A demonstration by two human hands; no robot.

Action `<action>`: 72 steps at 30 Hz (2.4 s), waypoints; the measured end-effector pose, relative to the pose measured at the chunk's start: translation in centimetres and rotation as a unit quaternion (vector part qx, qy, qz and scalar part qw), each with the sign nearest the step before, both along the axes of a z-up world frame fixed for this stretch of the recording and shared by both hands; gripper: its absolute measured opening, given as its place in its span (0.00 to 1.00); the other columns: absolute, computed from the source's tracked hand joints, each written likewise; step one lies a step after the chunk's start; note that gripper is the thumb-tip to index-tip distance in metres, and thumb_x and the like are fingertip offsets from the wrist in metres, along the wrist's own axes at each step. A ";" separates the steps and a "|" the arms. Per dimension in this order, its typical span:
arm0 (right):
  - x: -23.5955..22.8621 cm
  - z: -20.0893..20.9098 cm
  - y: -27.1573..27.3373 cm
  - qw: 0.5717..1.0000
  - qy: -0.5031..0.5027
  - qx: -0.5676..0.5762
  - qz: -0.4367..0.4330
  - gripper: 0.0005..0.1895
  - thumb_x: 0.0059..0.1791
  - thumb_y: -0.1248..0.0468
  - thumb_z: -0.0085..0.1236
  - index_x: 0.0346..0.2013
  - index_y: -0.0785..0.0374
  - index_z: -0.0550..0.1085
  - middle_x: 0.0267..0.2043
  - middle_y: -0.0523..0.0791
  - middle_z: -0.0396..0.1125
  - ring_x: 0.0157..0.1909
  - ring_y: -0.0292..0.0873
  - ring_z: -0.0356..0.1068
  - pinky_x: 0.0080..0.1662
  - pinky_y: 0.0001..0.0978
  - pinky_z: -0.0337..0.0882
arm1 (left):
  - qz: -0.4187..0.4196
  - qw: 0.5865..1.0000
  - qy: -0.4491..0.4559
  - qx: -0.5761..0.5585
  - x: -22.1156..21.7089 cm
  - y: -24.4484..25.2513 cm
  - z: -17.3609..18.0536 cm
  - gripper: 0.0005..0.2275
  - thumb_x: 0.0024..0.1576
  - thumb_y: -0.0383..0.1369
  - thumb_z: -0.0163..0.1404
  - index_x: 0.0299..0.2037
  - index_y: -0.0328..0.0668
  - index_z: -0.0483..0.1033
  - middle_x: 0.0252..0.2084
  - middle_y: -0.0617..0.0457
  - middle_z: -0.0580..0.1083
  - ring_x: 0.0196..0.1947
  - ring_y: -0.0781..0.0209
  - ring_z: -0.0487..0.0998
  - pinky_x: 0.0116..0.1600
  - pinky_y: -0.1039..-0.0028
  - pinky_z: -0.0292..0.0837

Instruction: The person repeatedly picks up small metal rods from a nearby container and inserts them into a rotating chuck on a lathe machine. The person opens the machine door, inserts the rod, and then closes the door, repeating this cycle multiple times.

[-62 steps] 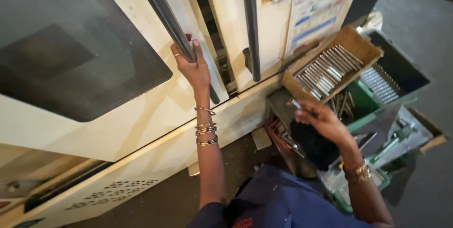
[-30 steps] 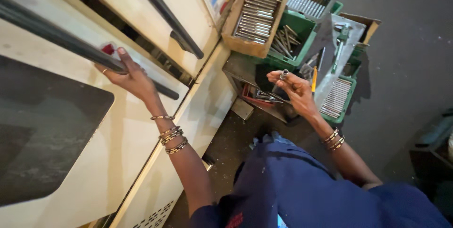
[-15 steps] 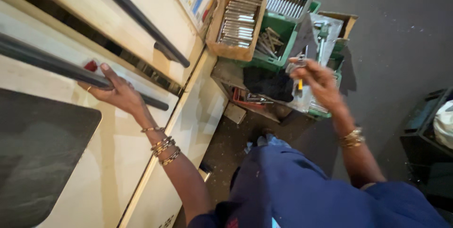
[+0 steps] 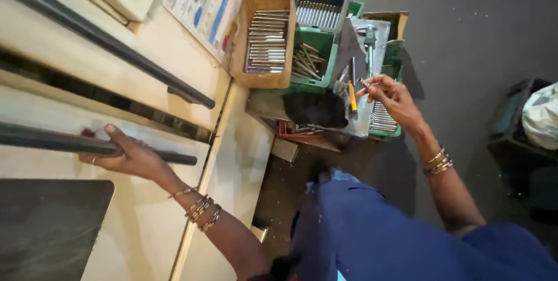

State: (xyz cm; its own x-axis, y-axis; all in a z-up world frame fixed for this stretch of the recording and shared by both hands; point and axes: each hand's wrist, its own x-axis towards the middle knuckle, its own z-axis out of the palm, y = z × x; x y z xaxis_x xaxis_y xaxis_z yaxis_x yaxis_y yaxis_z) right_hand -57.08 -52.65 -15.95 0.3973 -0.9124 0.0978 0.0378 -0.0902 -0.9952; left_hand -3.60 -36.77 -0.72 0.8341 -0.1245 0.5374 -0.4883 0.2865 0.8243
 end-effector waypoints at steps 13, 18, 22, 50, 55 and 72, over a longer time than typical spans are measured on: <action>-1.6 3.3 1.7 0.998 -0.062 -0.006 -0.009 0.14 0.61 0.59 0.47 0.51 0.69 0.72 0.41 0.40 0.69 0.46 0.32 0.67 0.54 0.27 0.69 | 0.107 0.988 -0.097 0.052 -1.6 0.2 -8.0 0.44 0.67 0.37 0.64 0.72 0.28 0.33 0.58 0.37 0.72 0.61 0.46 0.75 0.67 0.58 0.74; -1.9 2.7 2.6 0.997 -0.065 0.029 -0.006 0.16 0.62 0.57 0.44 0.49 0.68 0.72 0.38 0.39 0.66 0.41 0.30 0.62 0.48 0.24 0.65 | 0.111 0.987 -0.104 0.050 -1.3 0.4 -9.4 0.36 0.71 0.36 0.58 0.71 0.25 0.38 0.61 0.36 0.72 0.62 0.44 0.76 0.67 0.57 0.75; -2.2 2.1 2.8 0.992 -0.112 0.058 0.012 0.17 0.62 0.55 0.44 0.45 0.67 0.72 0.36 0.38 0.64 0.40 0.31 0.60 0.47 0.24 0.64 | 0.098 0.990 -0.100 0.034 -0.9 0.6 -9.2 0.33 0.74 0.37 0.51 0.69 0.23 0.37 0.58 0.37 0.75 0.57 0.46 0.79 0.64 0.59 0.78; -15.8 7.0 0.6 0.979 -0.149 -0.127 0.060 0.15 0.62 0.56 0.47 0.51 0.63 0.77 0.31 0.39 0.68 0.33 0.31 0.64 0.41 0.29 0.66 | 0.015 0.990 -0.123 0.068 -1.7 1.4 -6.6 0.22 0.73 0.29 0.48 0.70 0.27 0.51 0.63 0.37 0.68 0.53 0.52 0.80 0.51 0.67 0.86; -9.8 -3.5 -0.2 0.966 0.209 0.106 -0.110 0.19 0.57 0.52 0.46 0.52 0.59 0.79 0.38 0.46 0.74 0.41 0.43 0.74 0.49 0.40 0.73 | -0.068 0.995 -0.058 -0.037 0.2 0.8 -3.6 0.21 0.72 0.30 0.52 0.68 0.31 0.56 0.48 0.43 0.73 0.33 0.61 0.73 0.34 0.72 0.68; -9.3 2.7 6.6 0.981 -0.060 -0.100 -0.154 0.09 0.54 0.73 0.55 0.49 0.65 0.77 0.49 0.45 0.73 0.55 0.39 0.71 0.64 0.38 0.68 | 0.008 0.999 -0.023 -0.023 5.8 0.1 -5.4 0.19 0.74 0.38 0.57 0.66 0.34 0.64 0.49 0.46 0.77 0.22 0.67 0.61 0.23 0.76 0.56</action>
